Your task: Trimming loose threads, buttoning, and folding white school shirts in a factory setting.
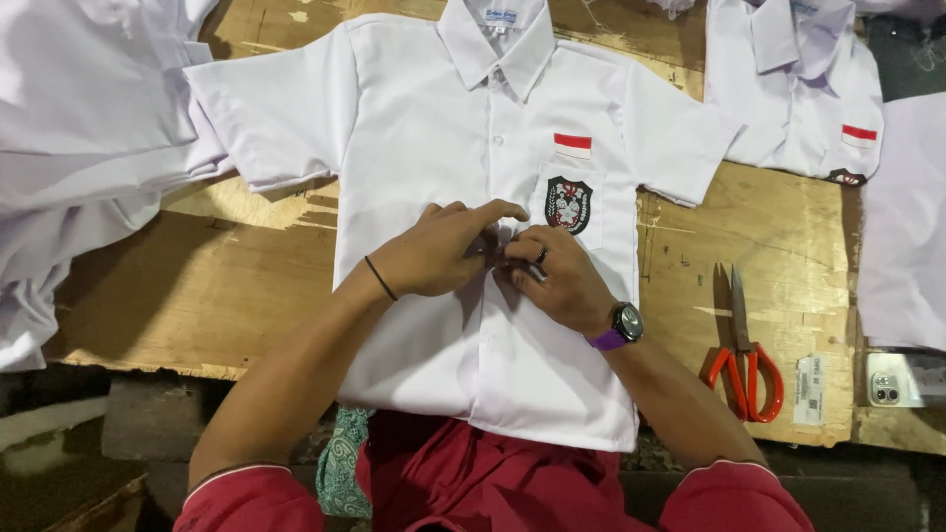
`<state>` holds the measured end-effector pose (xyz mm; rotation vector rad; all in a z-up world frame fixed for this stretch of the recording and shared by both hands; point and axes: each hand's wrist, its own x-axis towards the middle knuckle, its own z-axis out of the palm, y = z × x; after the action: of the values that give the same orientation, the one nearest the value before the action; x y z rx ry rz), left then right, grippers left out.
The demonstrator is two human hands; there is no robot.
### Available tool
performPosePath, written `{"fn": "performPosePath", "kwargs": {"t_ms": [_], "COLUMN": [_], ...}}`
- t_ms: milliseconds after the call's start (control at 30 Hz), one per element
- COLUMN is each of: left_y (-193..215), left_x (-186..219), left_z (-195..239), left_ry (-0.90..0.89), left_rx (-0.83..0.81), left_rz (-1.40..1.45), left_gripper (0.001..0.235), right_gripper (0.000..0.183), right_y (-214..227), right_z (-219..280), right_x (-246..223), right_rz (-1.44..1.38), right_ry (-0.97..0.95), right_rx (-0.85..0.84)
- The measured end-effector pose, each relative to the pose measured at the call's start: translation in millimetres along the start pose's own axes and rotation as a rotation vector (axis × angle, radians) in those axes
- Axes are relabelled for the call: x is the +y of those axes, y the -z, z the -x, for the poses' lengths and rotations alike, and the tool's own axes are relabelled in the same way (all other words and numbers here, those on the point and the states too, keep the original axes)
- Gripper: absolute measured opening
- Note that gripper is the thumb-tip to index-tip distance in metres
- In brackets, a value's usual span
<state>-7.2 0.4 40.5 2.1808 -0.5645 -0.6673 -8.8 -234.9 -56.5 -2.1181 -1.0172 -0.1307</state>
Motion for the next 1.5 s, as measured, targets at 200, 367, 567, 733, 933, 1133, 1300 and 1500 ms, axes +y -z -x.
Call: {"fn": "performPosePath", "kwargs": {"t_ms": [200,367,567,733,933,1133,1300,1500], "left_y": [2.0,-14.8,-34.3,-41.7,-102.2,-150.8,-179.2,-189.2], "left_x": [3.4,3.2,14.6,48.5,49.0,56.2,42.6,35.7], "left_z": [0.3,-2.8,11.0,36.1,65.6,96.8,110.2,116.3], "left_ry": [0.068,0.118,0.254,0.275,0.235,0.279,0.251,0.145], "left_rx": [-0.079,-0.080,0.008,-0.002,0.147,0.192,0.274,0.272], "left_rz": [-0.164,-0.297,-0.128,-0.038,0.249,0.377,0.401,0.421], "left_gripper": [0.057,0.056,0.062,0.073,0.079,0.045,0.022,0.028], "right_gripper": [0.031,0.034,0.017,0.027,0.021,0.018,0.040,0.043], "right_y": [2.4,-4.3,4.2,-3.9,12.0,17.0,52.9,58.2], "right_z": [-5.3,3.5,-11.4,-4.8,-17.7,-19.8,-70.7,-159.7], "right_x": [-4.1,4.0,-11.7,-2.1,-26.1,-21.7,-12.4,73.5], "right_rz": [0.042,0.108,0.218,0.329,0.178,0.006,0.021,0.251], "right_ry": [-0.028,-0.038,-0.083,-0.097,-0.181,-0.166,-0.406,-0.060], "right_rx": [-0.067,-0.088,-0.177,-0.258,-0.301,-0.238,-0.335,-0.035]}}
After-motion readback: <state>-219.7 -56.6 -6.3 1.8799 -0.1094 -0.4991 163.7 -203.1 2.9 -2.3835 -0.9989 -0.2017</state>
